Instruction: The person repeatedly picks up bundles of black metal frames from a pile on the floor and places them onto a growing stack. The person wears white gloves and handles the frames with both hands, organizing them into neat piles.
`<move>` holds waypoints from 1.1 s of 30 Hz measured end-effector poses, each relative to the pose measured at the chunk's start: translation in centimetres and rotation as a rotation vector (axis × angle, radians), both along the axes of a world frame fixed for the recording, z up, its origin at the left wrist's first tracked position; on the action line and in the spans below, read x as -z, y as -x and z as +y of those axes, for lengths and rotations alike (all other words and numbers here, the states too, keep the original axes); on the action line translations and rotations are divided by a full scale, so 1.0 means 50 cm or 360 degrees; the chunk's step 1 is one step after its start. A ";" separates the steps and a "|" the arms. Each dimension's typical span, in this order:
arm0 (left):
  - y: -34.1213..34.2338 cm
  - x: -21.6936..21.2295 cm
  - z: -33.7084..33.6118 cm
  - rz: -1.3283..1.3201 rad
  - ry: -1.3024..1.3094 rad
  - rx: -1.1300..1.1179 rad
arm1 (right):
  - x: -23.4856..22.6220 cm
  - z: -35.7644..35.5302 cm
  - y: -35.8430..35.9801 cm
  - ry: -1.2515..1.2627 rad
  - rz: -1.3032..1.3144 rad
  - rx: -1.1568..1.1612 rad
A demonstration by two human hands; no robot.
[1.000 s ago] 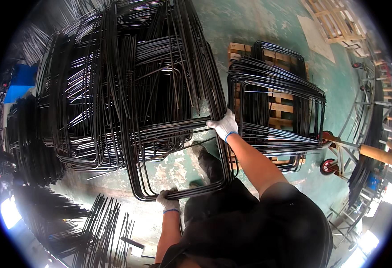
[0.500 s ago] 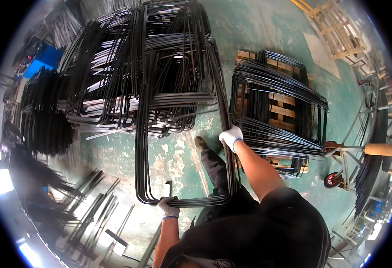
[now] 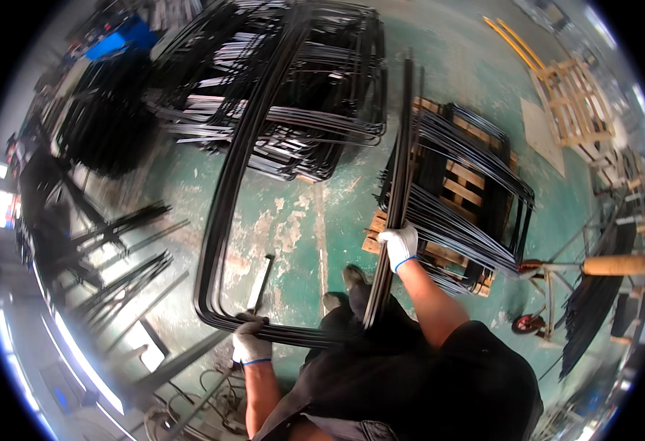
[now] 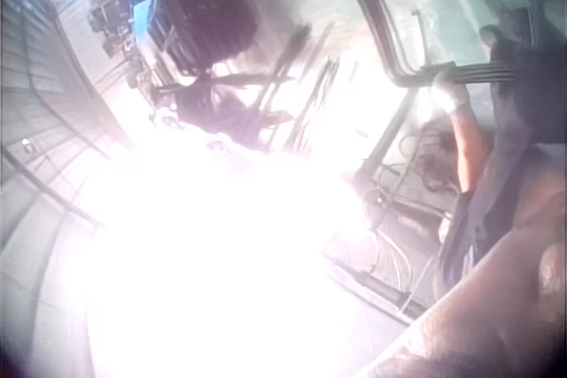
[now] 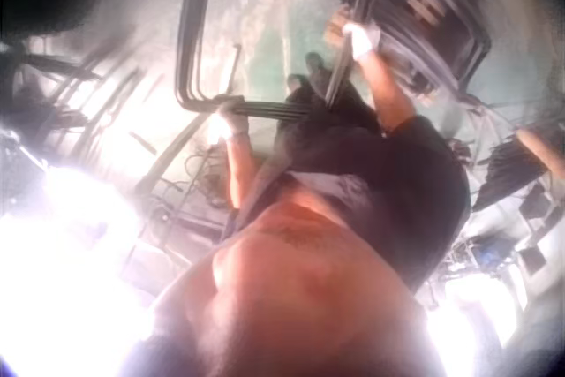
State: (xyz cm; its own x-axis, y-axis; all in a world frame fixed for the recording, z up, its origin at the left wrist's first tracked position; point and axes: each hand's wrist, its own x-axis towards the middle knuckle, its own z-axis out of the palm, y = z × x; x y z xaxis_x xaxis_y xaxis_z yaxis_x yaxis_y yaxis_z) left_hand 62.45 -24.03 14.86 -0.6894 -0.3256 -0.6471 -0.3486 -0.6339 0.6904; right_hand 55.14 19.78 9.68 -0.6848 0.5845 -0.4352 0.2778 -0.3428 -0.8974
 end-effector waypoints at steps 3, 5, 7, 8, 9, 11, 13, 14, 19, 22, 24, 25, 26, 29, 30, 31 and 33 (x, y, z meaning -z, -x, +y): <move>-0.018 -0.237 -0.026 0.0098 0.0499 0.0018 | -0.027 -0.102 -0.010 0.0401 -0.0006 -0.0004; -0.064 -0.366 -0.031 0.0400 0.0694 -0.0135 | 0.034 -0.173 0.013 0.0382 -0.0029 0.0004; -0.112 -0.476 -0.035 0.0372 0.0839 -0.0195 | 0.080 -0.226 0.052 0.0695 -0.0243 -0.0063; -0.132 -0.531 -0.029 0.0429 0.0977 -0.0160 | 0.114 -0.276 0.071 0.0833 -0.0373 0.0016; -0.171 -0.589 -0.029 0.0361 0.1154 -0.0089 | 0.055 -0.342 0.053 0.1034 -0.0375 -0.0158; -0.201 -0.672 -0.038 0.0358 0.1513 0.0156 | 0.120 -0.436 0.002 0.1303 -0.0432 -0.0372; -0.221 -0.745 -0.036 0.0470 0.1982 0.0287 | 0.116 -0.556 -0.072 0.1455 -0.0502 -0.0491; -0.215 -0.791 -0.024 0.0562 0.2242 0.0298 | 0.124 -0.601 -0.105 0.1546 -0.0505 -0.0579; -0.239 -0.871 -0.116 0.0356 0.2540 0.0257 | 0.004 -0.730 -0.233 0.1736 -0.1053 -0.1504; -0.200 -0.881 -0.225 0.0220 0.2519 0.0234 | -0.177 -0.736 -0.232 0.0454 -0.0402 -0.2398; -0.151 -0.882 -0.307 0.0185 0.2793 0.0330 | -0.290 -0.755 -0.213 0.0307 0.0348 -0.2684; -0.135 -0.874 -0.346 0.0162 0.2814 0.0371 | -0.334 -0.767 -0.201 0.0460 0.0342 -0.2761; -0.103 -0.853 -0.395 0.0188 0.2824 0.0410 | -0.363 -0.776 -0.182 0.0577 0.0352 -0.2808; -0.032 -0.774 -0.557 0.0103 0.3047 0.0461 | -0.449 -0.771 -0.133 -0.0195 0.0675 -0.2766; -0.016 -0.748 -0.615 0.0038 0.3103 0.0459 | -0.438 -0.763 -0.126 -0.0307 0.0631 -0.2674; 0.008 -0.724 -0.657 -0.0042 0.3155 0.0473 | -0.421 -0.743 -0.119 -0.0416 0.0574 -0.2574; 0.061 -0.670 -0.742 -0.0178 0.3234 0.0454 | -0.384 -0.690 -0.104 -0.0423 0.0408 -0.2346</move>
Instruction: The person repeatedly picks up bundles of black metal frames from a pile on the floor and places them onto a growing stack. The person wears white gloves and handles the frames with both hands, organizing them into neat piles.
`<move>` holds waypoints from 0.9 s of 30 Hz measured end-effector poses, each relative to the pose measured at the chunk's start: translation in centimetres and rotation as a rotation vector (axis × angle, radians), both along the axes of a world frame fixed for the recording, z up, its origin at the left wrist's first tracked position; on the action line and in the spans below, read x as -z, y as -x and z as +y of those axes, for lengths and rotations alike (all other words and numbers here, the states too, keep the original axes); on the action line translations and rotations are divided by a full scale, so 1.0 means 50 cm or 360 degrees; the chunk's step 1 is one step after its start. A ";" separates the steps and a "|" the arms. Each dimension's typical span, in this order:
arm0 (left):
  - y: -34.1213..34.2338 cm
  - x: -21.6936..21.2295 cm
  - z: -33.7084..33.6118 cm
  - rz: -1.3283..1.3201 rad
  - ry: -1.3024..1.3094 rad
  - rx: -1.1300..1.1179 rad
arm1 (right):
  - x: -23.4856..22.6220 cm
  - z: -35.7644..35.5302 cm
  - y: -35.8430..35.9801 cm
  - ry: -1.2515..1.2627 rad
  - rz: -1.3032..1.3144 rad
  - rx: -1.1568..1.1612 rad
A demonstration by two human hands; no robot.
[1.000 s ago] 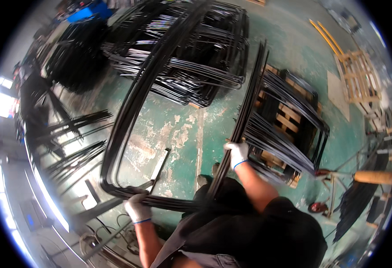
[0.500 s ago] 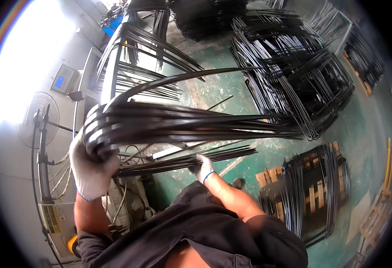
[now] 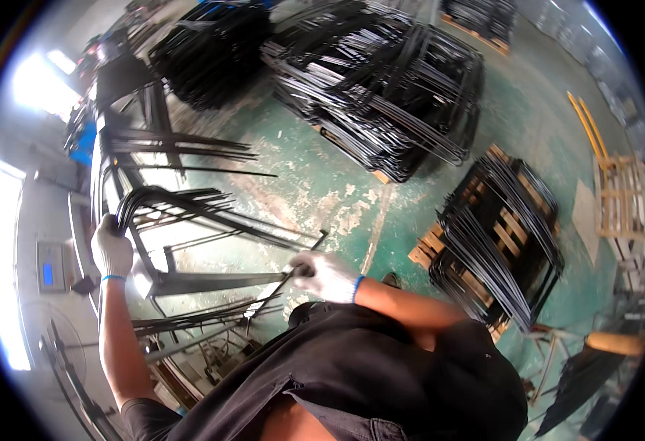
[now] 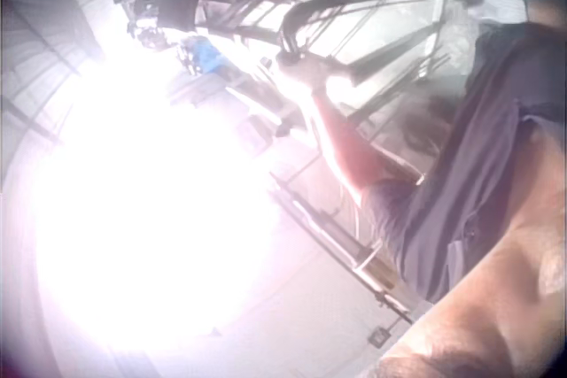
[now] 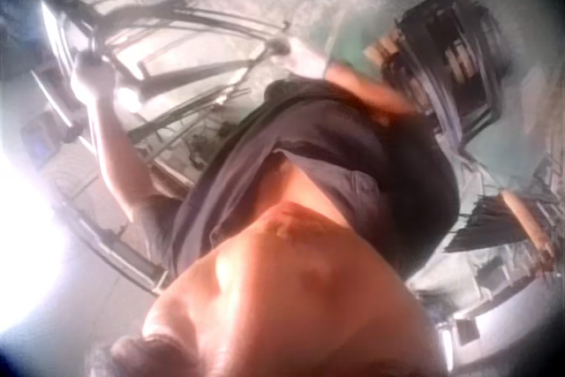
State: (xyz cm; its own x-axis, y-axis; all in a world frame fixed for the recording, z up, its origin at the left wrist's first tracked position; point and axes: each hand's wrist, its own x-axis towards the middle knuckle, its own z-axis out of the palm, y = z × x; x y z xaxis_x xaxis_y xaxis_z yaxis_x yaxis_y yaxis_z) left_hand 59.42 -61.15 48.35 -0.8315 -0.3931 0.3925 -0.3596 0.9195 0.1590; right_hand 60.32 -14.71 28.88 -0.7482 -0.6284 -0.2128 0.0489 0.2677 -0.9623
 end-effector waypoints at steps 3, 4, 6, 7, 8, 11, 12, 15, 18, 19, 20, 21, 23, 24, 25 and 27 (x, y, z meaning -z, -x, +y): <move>0.078 0.039 -0.170 -0.0042 0.0128 -0.0169 | 0.089 0.101 0.021 -0.0210 0.0072 0.0320; 0.093 0.026 -0.259 -0.0059 0.0432 -0.0284 | 0.059 0.131 0.037 -0.0303 -0.0015 0.0378; 0.136 -0.025 -0.436 0.0054 0.0270 -0.0604 | 0.075 0.203 0.073 -0.0545 0.0075 0.0483; 0.161 -0.075 -0.468 0.0194 0.0192 -0.0808 | 0.042 0.225 0.094 -0.0788 0.0177 0.0490; 0.206 -0.084 -0.455 0.0273 0.0080 -0.0636 | 0.055 0.257 0.108 -0.0891 0.0160 0.0577; 0.303 -0.126 -0.335 0.0488 -0.0124 -0.0138 | 0.113 0.316 0.197 -0.1014 0.0061 0.0724; 0.342 -0.130 -0.269 0.0497 -0.0155 0.0078 | 0.135 0.324 0.236 -0.1056 0.0075 0.0745; 0.471 -0.011 0.006 0.0287 -0.0268 0.0553 | 0.230 0.328 0.404 -0.1071 0.0482 0.0739; 0.570 0.127 0.234 -0.0037 -0.0349 0.0663 | 0.275 0.280 0.626 -0.1021 0.0656 0.0595; 0.598 0.177 0.298 -0.0133 -0.0702 0.0578 | 0.307 0.272 0.706 -0.0994 0.0689 0.0572; 0.617 0.227 0.337 -0.0238 -0.0544 0.0654 | 0.335 0.249 0.786 -0.0968 0.0832 0.0526; 0.629 0.286 0.368 -0.0264 -0.0889 0.0604 | 0.359 0.217 0.850 -0.0940 0.0952 0.0485; 0.638 0.360 0.433 -0.0493 -0.1250 0.0390 | 0.377 0.159 0.987 -0.1006 0.0815 0.0326; 0.643 0.403 0.447 -0.0461 -0.1445 0.0341 | 0.399 0.138 1.047 -0.1014 0.0841 0.0340; 0.658 0.402 0.479 -0.0468 -0.1473 0.0260 | 0.424 0.123 1.105 -0.1032 0.0865 0.0361; 0.656 0.427 0.494 -0.0430 -0.1635 0.0135 | 0.429 0.076 1.203 -0.1076 0.0889 0.0376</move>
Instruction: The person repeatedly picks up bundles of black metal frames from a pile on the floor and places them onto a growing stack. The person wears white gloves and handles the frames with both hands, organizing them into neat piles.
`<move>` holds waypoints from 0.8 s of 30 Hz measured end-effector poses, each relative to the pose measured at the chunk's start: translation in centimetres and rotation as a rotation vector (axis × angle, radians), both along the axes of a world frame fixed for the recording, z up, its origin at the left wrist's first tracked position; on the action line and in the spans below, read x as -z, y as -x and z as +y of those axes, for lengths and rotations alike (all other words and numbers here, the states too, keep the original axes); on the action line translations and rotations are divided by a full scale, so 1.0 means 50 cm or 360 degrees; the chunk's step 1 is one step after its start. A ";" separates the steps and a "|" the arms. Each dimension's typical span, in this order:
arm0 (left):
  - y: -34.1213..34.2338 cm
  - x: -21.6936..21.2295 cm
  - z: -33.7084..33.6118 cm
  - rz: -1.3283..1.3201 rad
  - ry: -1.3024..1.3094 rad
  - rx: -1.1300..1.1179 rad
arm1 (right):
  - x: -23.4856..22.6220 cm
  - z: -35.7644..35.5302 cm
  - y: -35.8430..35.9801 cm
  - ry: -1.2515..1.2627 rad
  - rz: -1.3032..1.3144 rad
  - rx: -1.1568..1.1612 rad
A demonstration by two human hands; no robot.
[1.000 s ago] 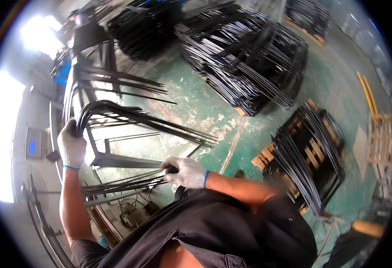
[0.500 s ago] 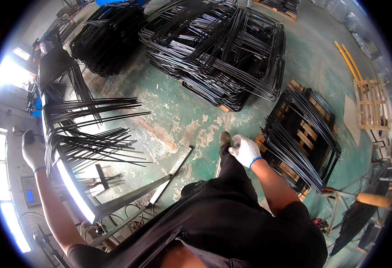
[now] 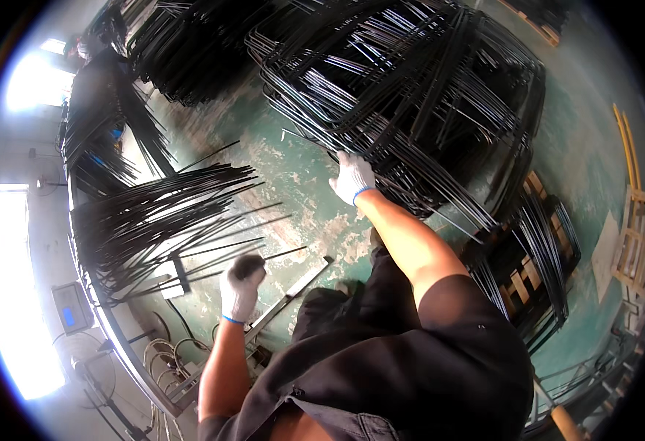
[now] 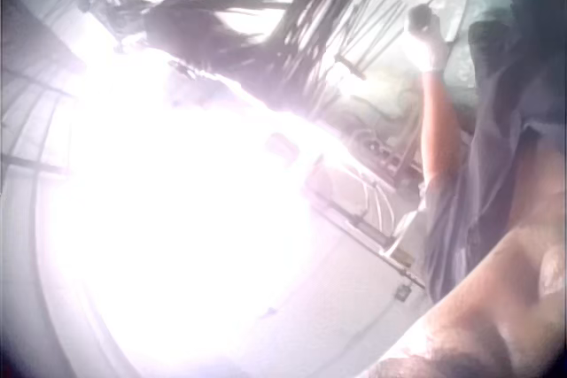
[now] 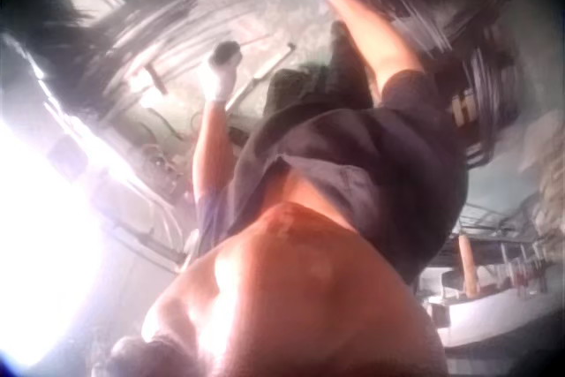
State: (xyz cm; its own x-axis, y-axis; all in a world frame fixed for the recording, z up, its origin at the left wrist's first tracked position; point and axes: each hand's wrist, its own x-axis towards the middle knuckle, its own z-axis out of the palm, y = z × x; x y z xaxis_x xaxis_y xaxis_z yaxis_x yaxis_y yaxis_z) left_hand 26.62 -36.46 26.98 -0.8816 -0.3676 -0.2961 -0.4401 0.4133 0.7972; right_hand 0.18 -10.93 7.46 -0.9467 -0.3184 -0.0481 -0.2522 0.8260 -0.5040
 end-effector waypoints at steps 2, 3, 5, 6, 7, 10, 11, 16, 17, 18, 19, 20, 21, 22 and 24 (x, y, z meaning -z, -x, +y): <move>-0.020 0.048 -0.016 -0.0061 -0.0114 -0.0161 | 0.011 -0.051 0.093 -0.0028 -0.0003 0.0037; -0.010 0.041 -0.023 -0.0116 -0.0051 -0.0145 | 0.035 -0.069 0.141 -0.0067 0.0096 0.0060; -0.008 0.068 -0.044 -0.0215 -0.0211 -0.0370 | 0.052 -0.113 0.233 -0.0179 0.0039 0.0106; 0.000 0.070 -0.052 -0.0255 -0.0308 -0.0494 | 0.067 -0.144 0.269 -0.0273 0.0096 0.0158; -0.002 0.091 -0.070 -0.0247 -0.0366 -0.0557 | 0.071 -0.167 0.305 -0.0323 0.0038 0.0147; 0.046 0.133 -0.108 -0.0229 -0.0552 -0.0635 | 0.093 -0.232 0.365 -0.0474 -0.0156 0.0186; 0.081 0.157 -0.123 -0.0245 -0.0677 -0.0682 | 0.096 -0.253 0.395 -0.0514 -0.0203 0.0231; 0.288 0.222 -0.193 -0.0149 -0.1047 -0.0797 | 0.187 -0.301 0.436 -0.0525 -0.0201 0.0351; 0.320 0.240 -0.215 -0.0136 -0.1095 -0.0848 | 0.176 -0.318 0.431 -0.0528 -0.0229 0.0292; 0.356 0.259 -0.232 -0.0121 -0.1150 -0.0887 | 0.157 -0.326 0.430 -0.0536 -0.0252 0.0245; 0.389 0.265 -0.246 -0.0112 -0.1228 -0.0872 | 0.159 -0.330 0.429 -0.0553 -0.0267 0.0210; 0.430 0.275 -0.259 -0.0100 -0.1303 -0.0849 | 0.155 -0.337 0.430 -0.0491 -0.0270 0.0218; 0.469 0.280 -0.267 -0.0142 -0.1332 -0.0837 | 0.150 -0.342 0.429 -0.0454 -0.0339 0.0225; 0.496 0.308 -0.284 -0.0162 -0.1413 -0.0805 | 0.122 -0.358 0.425 -0.0410 -0.0412 0.0221; 0.563 0.361 -0.300 -0.0197 -0.1410 -0.0759 | 0.108 -0.385 0.427 -0.0359 -0.0513 0.0202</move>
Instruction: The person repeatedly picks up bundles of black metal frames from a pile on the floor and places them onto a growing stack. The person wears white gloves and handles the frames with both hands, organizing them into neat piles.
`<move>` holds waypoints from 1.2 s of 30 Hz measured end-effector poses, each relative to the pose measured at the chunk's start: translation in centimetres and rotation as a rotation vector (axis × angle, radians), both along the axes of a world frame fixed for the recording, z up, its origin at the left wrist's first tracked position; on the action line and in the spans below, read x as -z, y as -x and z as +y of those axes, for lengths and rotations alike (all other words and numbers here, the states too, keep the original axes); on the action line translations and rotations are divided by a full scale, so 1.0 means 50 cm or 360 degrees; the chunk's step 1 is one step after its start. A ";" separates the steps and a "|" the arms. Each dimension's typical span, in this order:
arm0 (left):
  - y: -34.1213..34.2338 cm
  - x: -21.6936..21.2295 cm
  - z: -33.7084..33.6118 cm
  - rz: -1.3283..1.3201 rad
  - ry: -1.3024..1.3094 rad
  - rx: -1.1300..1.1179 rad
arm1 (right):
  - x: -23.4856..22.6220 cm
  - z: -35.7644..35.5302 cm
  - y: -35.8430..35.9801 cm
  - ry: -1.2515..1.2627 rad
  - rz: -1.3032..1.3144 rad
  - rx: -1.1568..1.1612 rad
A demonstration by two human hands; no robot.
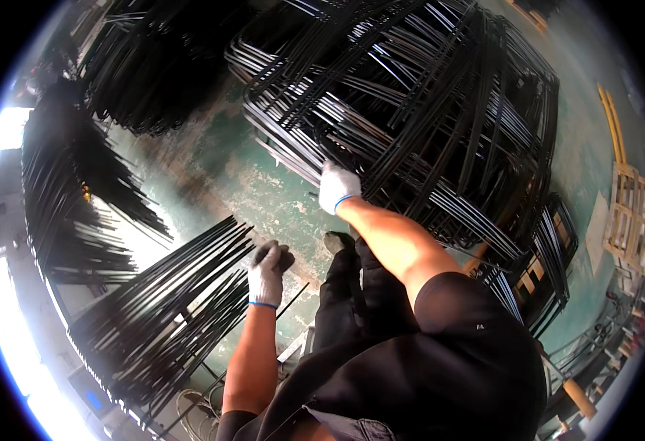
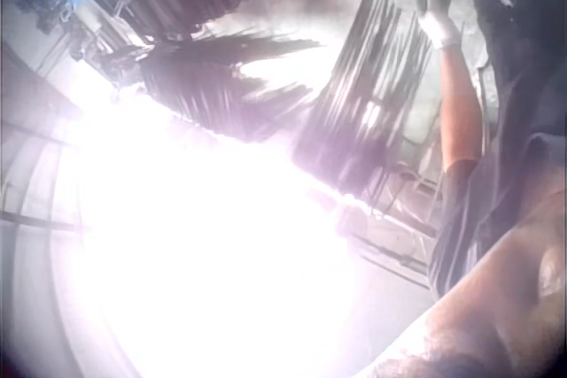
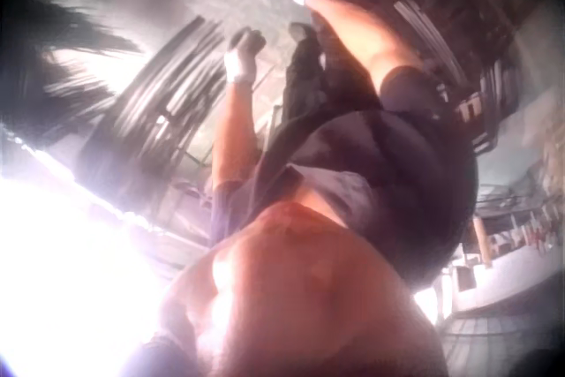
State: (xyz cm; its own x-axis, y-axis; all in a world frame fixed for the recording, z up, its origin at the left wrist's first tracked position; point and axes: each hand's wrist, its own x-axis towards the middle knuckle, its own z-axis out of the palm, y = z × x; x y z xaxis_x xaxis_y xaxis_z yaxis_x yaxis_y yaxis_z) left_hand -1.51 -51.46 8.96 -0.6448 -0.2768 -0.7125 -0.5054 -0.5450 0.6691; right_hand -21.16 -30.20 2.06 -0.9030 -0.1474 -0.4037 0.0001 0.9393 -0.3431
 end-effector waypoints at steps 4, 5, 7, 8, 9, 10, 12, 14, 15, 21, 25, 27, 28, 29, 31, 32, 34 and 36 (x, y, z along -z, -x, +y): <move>0.106 0.128 -0.022 0.0014 -0.0267 0.0063 | -0.037 -0.059 -0.007 0.0215 -0.0153 0.0079; 0.140 0.163 -0.026 -0.0003 -0.0353 0.0062 | -0.020 -0.074 -0.012 0.0263 -0.0145 0.0132; 0.206 0.208 -0.022 -0.0002 -0.0532 0.0001 | 0.011 -0.097 -0.032 0.0301 -0.0049 0.0133; 0.238 0.225 -0.019 0.0020 -0.0601 -0.0012 | 0.021 -0.108 -0.042 0.0302 0.0043 0.0071; 0.270 0.242 -0.011 0.0111 -0.0815 -0.0004 | 0.027 -0.121 -0.056 0.0391 0.0001 0.0113; 0.299 0.260 -0.009 0.0197 -0.1027 0.0002 | 0.033 -0.131 -0.067 0.0484 -0.0039 0.0157; 0.321 0.298 -0.020 0.0086 -0.0875 0.0000 | 0.032 -0.145 -0.091 0.0498 0.0043 0.0108; 0.306 0.343 -0.051 0.0174 -0.0953 -0.0023 | -0.010 -0.141 -0.095 0.0525 -0.0167 0.0041; 0.293 0.354 -0.068 0.0122 -0.0898 -0.0045 | -0.027 -0.124 -0.097 0.0589 -0.0246 -0.0042; 0.292 0.316 -0.051 0.0035 -0.0619 0.0031 | -0.090 0.182 -0.112 0.0432 0.1062 0.0495; 0.275 0.312 -0.060 0.0165 -0.0792 0.0097 | 0.017 0.319 -0.087 0.0068 0.0338 0.1863; 0.273 0.308 -0.054 0.0274 -0.0904 0.0108 | 0.086 0.341 -0.105 0.0217 0.0385 0.1993; 0.272 0.310 -0.055 0.0299 -0.0892 0.0092 | 0.087 0.339 -0.110 0.0193 0.0429 0.1964; 0.275 0.301 -0.047 0.0312 -0.0909 0.0102 | 0.086 0.328 -0.136 0.0308 0.0464 0.1902; 0.282 0.313 -0.032 0.0428 -0.1108 0.0136 | 0.094 0.312 -0.198 0.0570 0.0487 0.1755; 0.287 0.332 -0.025 0.0532 -0.1296 0.0165 | 0.110 0.308 -0.243 0.0715 0.0423 0.1755; 0.289 0.347 -0.024 0.0551 -0.1406 0.0171 | 0.113 0.290 -0.330 0.0415 0.0464 0.1417; 0.274 0.355 -0.036 0.0514 -0.1365 0.0167 | 0.128 0.289 -0.392 0.0422 0.0607 0.1239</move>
